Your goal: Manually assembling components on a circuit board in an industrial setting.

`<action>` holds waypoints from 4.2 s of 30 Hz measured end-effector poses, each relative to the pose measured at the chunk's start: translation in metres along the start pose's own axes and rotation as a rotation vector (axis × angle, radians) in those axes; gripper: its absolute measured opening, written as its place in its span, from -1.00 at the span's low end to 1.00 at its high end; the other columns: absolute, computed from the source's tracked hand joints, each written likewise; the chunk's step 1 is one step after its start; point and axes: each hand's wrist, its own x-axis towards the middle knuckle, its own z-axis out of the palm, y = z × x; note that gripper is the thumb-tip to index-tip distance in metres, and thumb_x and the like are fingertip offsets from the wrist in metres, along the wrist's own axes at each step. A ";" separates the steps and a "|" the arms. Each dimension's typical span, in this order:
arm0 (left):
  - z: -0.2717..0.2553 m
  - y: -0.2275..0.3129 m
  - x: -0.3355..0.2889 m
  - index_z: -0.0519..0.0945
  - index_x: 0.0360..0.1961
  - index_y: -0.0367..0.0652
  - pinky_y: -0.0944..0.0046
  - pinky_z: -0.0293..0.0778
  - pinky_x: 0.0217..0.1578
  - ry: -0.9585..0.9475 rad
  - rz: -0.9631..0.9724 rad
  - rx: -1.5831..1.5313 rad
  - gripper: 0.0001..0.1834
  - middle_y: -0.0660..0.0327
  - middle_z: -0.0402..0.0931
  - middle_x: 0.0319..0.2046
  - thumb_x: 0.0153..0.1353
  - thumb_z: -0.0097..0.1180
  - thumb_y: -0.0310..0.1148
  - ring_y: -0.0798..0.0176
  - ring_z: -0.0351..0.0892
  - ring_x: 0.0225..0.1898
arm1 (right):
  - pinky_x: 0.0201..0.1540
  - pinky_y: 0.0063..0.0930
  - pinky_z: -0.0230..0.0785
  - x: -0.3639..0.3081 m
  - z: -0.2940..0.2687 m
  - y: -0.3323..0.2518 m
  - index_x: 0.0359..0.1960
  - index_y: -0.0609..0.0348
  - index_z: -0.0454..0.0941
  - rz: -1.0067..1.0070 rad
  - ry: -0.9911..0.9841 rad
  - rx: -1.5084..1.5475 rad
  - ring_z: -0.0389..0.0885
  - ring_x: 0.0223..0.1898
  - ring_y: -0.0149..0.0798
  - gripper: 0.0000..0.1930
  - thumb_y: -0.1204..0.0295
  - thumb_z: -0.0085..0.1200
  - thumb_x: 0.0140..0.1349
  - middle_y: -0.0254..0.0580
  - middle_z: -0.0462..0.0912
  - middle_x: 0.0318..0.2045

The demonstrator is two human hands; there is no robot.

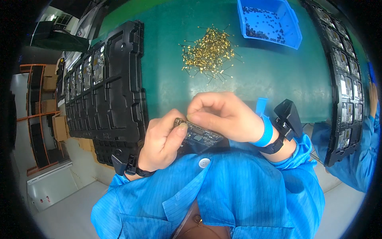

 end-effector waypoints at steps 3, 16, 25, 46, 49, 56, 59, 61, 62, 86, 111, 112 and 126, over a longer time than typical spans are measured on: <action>0.000 -0.001 0.000 0.34 -0.45 -0.23 0.19 0.27 -0.61 0.003 -0.007 -0.023 -0.86 0.09 0.36 -0.68 0.16 -0.08 -0.39 0.02 0.41 -0.62 | -0.29 -0.69 0.24 0.001 0.002 0.003 -0.34 0.26 0.42 -0.022 0.011 0.078 0.35 -0.34 -0.59 -0.90 0.47 -0.05 0.19 -0.42 0.46 -0.42; 0.002 -0.001 -0.002 0.36 -0.42 -0.23 0.18 0.26 -0.61 -0.016 0.011 -0.024 -0.84 0.08 0.35 -0.70 0.19 -0.10 -0.35 0.00 0.40 -0.64 | -0.35 -0.72 0.20 0.000 0.003 0.010 -0.34 0.22 0.41 0.016 -0.064 0.296 0.31 -0.40 -0.62 -0.90 0.44 -0.06 0.21 -0.46 0.43 -0.44; 0.004 -0.003 -0.001 0.37 -0.41 -0.23 0.16 0.28 -0.63 0.002 0.064 0.056 -0.83 0.08 0.35 -0.70 0.20 -0.11 -0.33 -0.02 0.41 -0.64 | -0.37 -0.74 0.19 -0.001 0.005 0.007 -0.37 0.21 0.41 0.046 -0.043 0.304 0.30 -0.41 -0.64 -0.91 0.44 -0.07 0.21 -0.49 0.42 -0.46; 0.002 -0.036 0.011 0.31 -0.29 -0.13 0.45 0.08 -0.82 -0.397 -0.303 -1.835 -0.77 0.23 0.27 -0.63 0.23 -0.24 -0.19 0.45 0.17 -0.84 | -0.14 -0.41 0.28 0.033 0.007 0.000 -0.13 0.24 0.38 -0.638 0.213 -0.627 0.42 -0.19 -0.18 -0.67 0.60 0.01 0.00 -0.09 0.42 -0.20; 0.012 -0.048 0.014 0.27 -0.20 -0.23 0.41 0.18 -0.74 -0.601 -0.188 -2.015 -0.77 0.14 0.32 -0.51 0.23 -0.18 -0.29 0.36 0.34 -0.71 | -0.21 -0.37 0.32 0.030 0.009 0.000 -0.14 0.21 0.41 -0.671 0.170 -0.576 0.43 -0.24 -0.15 -0.67 0.60 0.02 -0.03 -0.09 0.44 -0.23; 0.026 -0.062 0.026 0.18 -0.07 -0.33 0.36 0.30 -0.57 -1.050 0.101 -2.212 -0.68 0.04 0.34 -0.36 0.22 -0.14 -0.38 0.23 0.51 -0.51 | -0.27 -0.35 0.31 0.025 0.007 -0.003 -0.31 0.19 0.53 -0.738 0.180 -0.815 0.43 -0.31 -0.13 -0.78 0.55 0.10 -0.08 -0.15 0.45 -0.28; 0.024 -0.066 0.020 0.19 -0.06 -0.34 0.36 0.30 -0.57 -1.024 0.053 -2.190 -0.67 0.06 0.34 -0.37 0.23 -0.15 -0.36 0.23 0.51 -0.52 | -0.24 -0.32 0.29 0.025 0.005 -0.003 -0.34 0.16 0.55 -0.765 0.178 -0.872 0.43 -0.31 -0.14 -0.78 0.50 0.15 -0.11 -0.17 0.46 -0.28; 0.025 -0.064 0.020 0.19 -0.06 -0.35 0.35 0.30 -0.57 -1.027 0.062 -2.190 -0.67 0.07 0.34 -0.39 0.23 -0.17 -0.35 0.23 0.50 -0.53 | -0.21 -0.30 0.29 0.024 0.004 -0.003 -0.36 0.14 0.55 -0.765 0.172 -0.867 0.44 -0.31 -0.15 -0.78 0.48 0.16 -0.13 -0.19 0.46 -0.28; 0.025 -0.063 0.020 0.19 -0.06 -0.35 0.35 0.30 -0.57 -1.031 0.072 -2.190 -0.66 0.09 0.34 -0.40 0.24 -0.19 -0.33 0.24 0.50 -0.54 | -0.18 -0.26 0.28 0.024 0.003 -0.002 -0.34 0.13 0.56 -0.782 0.151 -0.894 0.44 -0.31 -0.16 -0.77 0.45 0.17 -0.13 -0.19 0.46 -0.28; 0.008 -0.038 0.011 0.26 -0.25 -0.27 0.45 0.21 -0.73 -0.780 -0.269 -2.129 -0.84 0.21 0.31 -0.60 0.20 -0.13 -0.43 0.32 0.46 -0.69 | -0.18 -0.55 0.31 0.026 0.016 0.003 -0.28 0.28 0.49 -0.375 0.091 -0.181 0.43 -0.26 -0.38 -0.86 0.52 -0.07 0.15 -0.24 0.45 -0.30; 0.009 -0.040 0.007 0.31 -0.43 -0.35 0.49 0.25 -0.63 -0.537 -0.429 -1.987 -0.73 0.15 0.28 -0.47 0.14 -0.02 -0.30 0.44 0.30 -0.64 | -0.27 -0.60 0.31 0.021 0.003 0.003 -0.39 0.34 0.46 -0.314 0.138 -0.115 0.43 -0.34 -0.46 -0.94 0.62 0.01 0.08 -0.25 0.44 -0.37; 0.008 -0.037 0.008 0.34 -0.35 -0.38 0.48 0.34 -0.55 -0.547 -0.408 -1.909 -0.69 0.09 0.34 -0.40 0.15 -0.02 -0.26 0.38 0.40 -0.55 | -0.27 -0.60 0.31 0.020 0.003 0.000 -0.39 0.34 0.46 -0.312 0.137 -0.116 0.43 -0.34 -0.46 -0.94 0.62 0.01 0.08 -0.25 0.44 -0.37; -0.015 0.007 -0.025 0.36 -0.03 -0.33 0.32 0.25 -0.06 0.011 -0.372 -0.644 -0.67 0.21 0.41 -0.11 0.20 -0.07 -0.39 0.38 0.34 -0.09 | -0.40 -0.53 0.39 0.006 0.002 -0.015 -0.37 0.25 0.53 -0.386 0.309 -0.422 0.54 -0.41 -0.37 -0.81 0.60 0.17 -0.09 -0.18 0.52 -0.40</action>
